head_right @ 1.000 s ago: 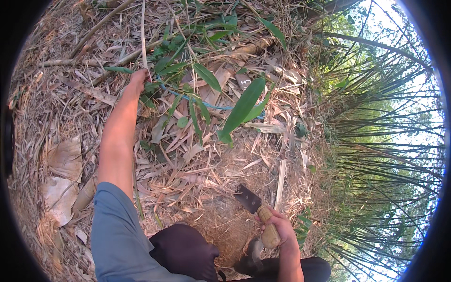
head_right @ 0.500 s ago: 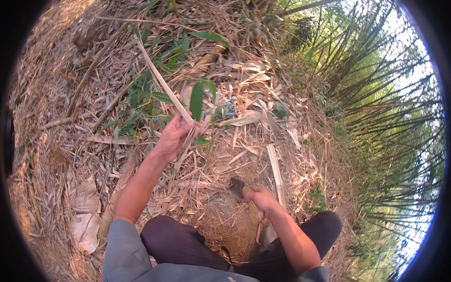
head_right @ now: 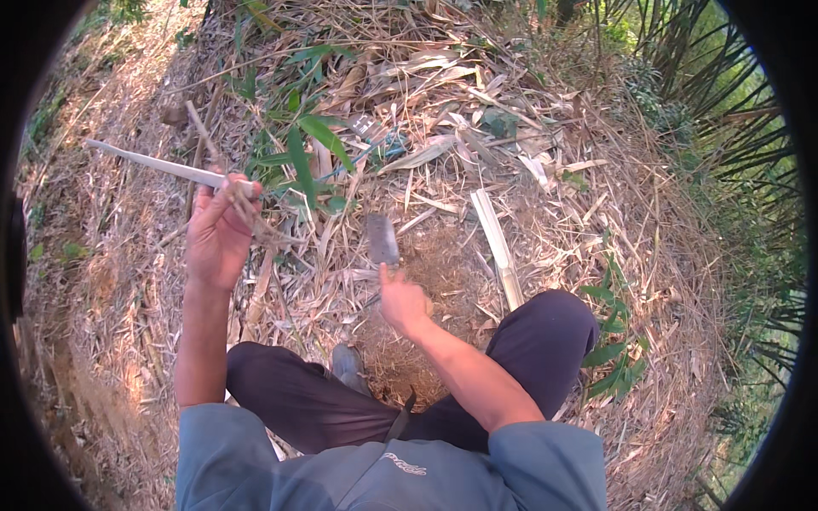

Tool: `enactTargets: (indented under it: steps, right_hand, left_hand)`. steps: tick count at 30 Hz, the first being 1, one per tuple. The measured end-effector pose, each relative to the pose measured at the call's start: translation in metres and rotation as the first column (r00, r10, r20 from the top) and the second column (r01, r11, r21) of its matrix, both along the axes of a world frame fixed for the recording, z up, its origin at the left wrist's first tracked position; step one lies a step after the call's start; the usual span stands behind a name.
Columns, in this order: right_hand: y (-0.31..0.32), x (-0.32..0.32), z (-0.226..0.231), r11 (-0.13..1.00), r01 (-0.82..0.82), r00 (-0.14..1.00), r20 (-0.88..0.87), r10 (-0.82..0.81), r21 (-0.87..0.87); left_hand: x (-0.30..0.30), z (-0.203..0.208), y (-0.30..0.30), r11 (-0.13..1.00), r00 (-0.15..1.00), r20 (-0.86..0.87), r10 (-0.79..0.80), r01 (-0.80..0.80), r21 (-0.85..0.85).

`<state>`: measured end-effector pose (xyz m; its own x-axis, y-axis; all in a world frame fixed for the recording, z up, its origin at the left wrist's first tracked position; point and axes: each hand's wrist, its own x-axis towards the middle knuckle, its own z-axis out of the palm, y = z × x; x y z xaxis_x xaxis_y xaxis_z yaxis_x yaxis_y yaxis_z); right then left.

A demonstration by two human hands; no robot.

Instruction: The person sits on the ground in a bamboo grove and uses a large knife to split a long bamboo pole into thin strips. They repeatedly strike the bamboo against the ground and use the knife to separate the layers, producing multiple thin strips.

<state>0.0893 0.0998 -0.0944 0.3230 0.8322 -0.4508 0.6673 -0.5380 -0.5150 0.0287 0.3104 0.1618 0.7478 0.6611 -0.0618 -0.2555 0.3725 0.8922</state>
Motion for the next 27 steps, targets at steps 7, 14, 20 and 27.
enactTargets:
  steps: [7,14,20,27]
  right_hand:
    - [-0.027,0.022,-0.084,0.846,0.517,0.855,0.029,-0.518,-0.128]
    - [0.048,0.133,0.063,0.421,0.89,0.299,-0.919,-0.256,0.172]
    - [0.014,0.18,0.124,0.564,0.607,0.672,-0.74,0.01,0.559]
    - [0.002,0.123,0.13,0.874,0.476,0.033,-0.995,0.094,0.098]
  left_hand:
    - [0.053,-0.007,-0.062,0.982,0.99,-0.097,0.103,-0.086,0.168]
    - [0.038,-0.022,-0.096,0.959,0.878,-0.466,0.11,0.029,0.283]
    - [0.029,-0.036,-0.166,0.989,0.765,-0.636,-0.098,0.148,0.026]
    - [0.007,-0.048,-0.2,0.847,0.702,-0.517,-0.489,0.239,-0.475]
